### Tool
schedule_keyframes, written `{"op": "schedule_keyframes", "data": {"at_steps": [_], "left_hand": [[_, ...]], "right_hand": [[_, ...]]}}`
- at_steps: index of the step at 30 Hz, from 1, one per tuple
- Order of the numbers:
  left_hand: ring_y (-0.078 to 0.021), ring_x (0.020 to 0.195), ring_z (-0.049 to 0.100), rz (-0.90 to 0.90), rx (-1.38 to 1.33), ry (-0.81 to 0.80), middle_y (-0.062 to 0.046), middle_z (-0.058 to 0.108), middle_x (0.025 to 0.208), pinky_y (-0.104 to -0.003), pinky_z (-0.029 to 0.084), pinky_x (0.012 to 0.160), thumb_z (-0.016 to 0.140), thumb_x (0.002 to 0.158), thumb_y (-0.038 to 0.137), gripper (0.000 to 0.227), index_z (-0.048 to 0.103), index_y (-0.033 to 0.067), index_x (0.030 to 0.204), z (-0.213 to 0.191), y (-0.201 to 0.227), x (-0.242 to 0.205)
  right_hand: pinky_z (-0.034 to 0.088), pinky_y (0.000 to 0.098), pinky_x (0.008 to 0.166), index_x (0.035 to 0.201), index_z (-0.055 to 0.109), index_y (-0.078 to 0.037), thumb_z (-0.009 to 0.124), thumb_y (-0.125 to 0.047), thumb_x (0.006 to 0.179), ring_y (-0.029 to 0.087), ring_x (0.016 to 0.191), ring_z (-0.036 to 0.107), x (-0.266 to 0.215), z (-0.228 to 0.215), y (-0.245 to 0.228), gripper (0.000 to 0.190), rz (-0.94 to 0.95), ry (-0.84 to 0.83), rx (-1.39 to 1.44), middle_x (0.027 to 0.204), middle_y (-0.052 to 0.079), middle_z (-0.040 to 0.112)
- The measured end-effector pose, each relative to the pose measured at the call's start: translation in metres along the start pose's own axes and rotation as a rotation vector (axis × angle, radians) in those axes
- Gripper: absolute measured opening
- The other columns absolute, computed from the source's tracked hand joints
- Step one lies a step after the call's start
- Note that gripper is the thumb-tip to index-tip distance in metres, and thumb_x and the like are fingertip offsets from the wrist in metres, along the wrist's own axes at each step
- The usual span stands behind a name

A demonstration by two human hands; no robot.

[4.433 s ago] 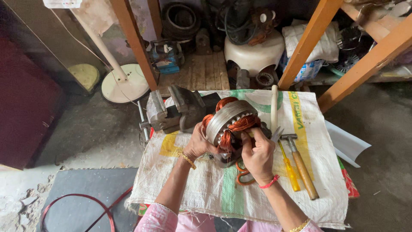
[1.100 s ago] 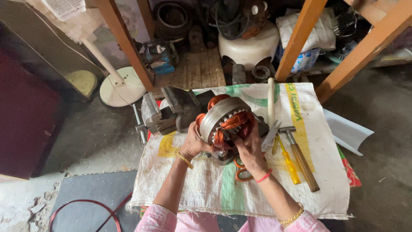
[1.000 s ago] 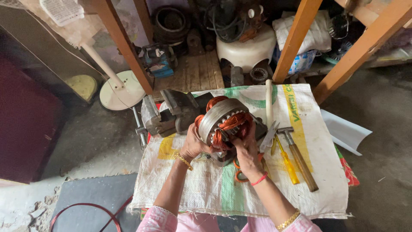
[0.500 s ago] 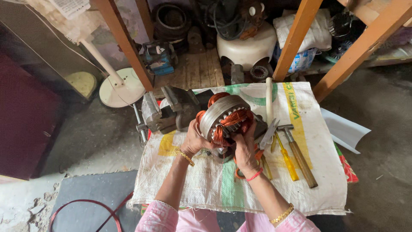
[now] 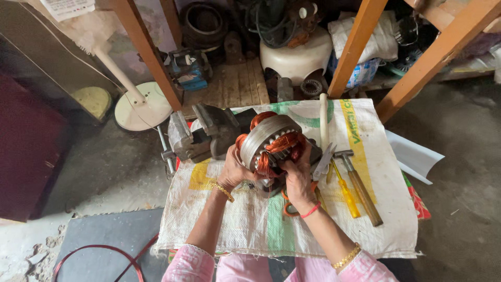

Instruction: The person winds copper wire around a motor stator held in a bench vise. They use a wooden stick to press the wire into the slots and occasionally use scissors to trim the wire. The person continues winding and adjusting the coil throughout the clip.

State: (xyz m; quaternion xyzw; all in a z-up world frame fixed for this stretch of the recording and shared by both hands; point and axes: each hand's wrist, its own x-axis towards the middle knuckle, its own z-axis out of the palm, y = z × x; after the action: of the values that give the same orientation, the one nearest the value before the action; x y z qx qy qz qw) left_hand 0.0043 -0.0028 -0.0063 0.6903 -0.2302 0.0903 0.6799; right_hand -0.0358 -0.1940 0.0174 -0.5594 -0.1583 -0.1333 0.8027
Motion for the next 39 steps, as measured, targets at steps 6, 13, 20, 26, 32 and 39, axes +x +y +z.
{"op": "schedule_keyframes", "data": {"at_steps": [6, 13, 20, 26, 32, 39], "left_hand": [[-0.0087, 0.106, 0.064, -0.053, -0.131, -0.04, 0.003, 0.072, 0.115, -0.031, 0.053, 0.103, 0.1, 0.045, 0.006, 0.085, 0.064, 0.006, 0.122, -0.001, 0.001, -0.002], [-0.008, 0.105, 0.064, -0.061, -0.207, -0.048, 0.004, 0.071, 0.115, -0.032, 0.055, 0.101, 0.1, 0.046, 0.004, 0.083, 0.065, 0.0072, 0.121, -0.002, -0.007, -0.004], [-0.0094, 0.105, 0.064, -0.067, -0.196, 0.013, 0.003, 0.072, 0.113, -0.033, 0.056, 0.1, 0.101, 0.048, 0.006, 0.08, 0.066, 0.0068, 0.12, 0.005, -0.01, -0.01], [-0.0096, 0.106, 0.064, -0.032, -0.178, 0.033, 0.005, 0.071, 0.114, -0.032, 0.054, 0.101, 0.101, 0.043, 0.01, 0.087, 0.064, 0.0092, 0.121, 0.007, 0.003, -0.009], [-0.0118, 0.108, 0.064, -0.077, -0.213, 0.033, 0.002, 0.072, 0.115, -0.035, 0.054, 0.104, 0.102, 0.044, 0.008, 0.087, 0.065, 0.0068, 0.122, 0.008, 0.0, -0.013], [-0.0116, 0.11, 0.062, -0.039, -0.121, -0.013, 0.001, 0.071, 0.117, -0.032, 0.05, 0.107, 0.099, 0.043, 0.001, 0.086, 0.065, 0.0053, 0.122, 0.004, 0.009, -0.011]], "right_hand": [[0.038, 0.0355, 0.116, 0.154, 0.028, -0.003, 0.056, -0.009, 0.087, 0.021, 0.13, 0.049, 0.001, -0.008, 0.0, 0.073, -0.034, -0.072, -0.065, 0.142, 0.011, 0.049], [0.055, 0.0338, 0.107, 0.157, 0.04, -0.007, 0.067, -0.011, 0.094, 0.019, 0.109, 0.065, -0.003, -0.084, -0.003, 0.069, -0.008, -0.088, -0.346, 0.134, 0.015, 0.061], [0.059, 0.0395, 0.074, 0.098, 0.075, -0.007, 0.077, -0.016, 0.081, 0.027, 0.082, 0.077, -0.03, -0.158, 0.008, 0.018, 0.303, -0.065, -1.205, 0.09, 0.013, 0.078], [0.055, 0.0518, 0.07, 0.094, 0.081, -0.015, 0.072, -0.018, 0.08, 0.041, 0.082, 0.07, -0.041, -0.128, 0.02, 0.017, 0.132, 0.05, -1.484, 0.09, 0.018, 0.074], [0.056, 0.0508, 0.071, 0.083, 0.078, -0.012, 0.071, -0.015, 0.071, 0.04, 0.082, 0.07, -0.033, -0.128, 0.03, 0.014, 0.203, 0.073, -1.522, 0.089, 0.017, 0.074], [0.058, 0.0353, 0.065, 0.09, 0.07, 0.0, 0.074, -0.009, 0.082, 0.023, 0.068, 0.072, -0.033, -0.119, -0.023, 0.013, 0.141, 0.137, -1.023, 0.083, 0.013, 0.074]]}}
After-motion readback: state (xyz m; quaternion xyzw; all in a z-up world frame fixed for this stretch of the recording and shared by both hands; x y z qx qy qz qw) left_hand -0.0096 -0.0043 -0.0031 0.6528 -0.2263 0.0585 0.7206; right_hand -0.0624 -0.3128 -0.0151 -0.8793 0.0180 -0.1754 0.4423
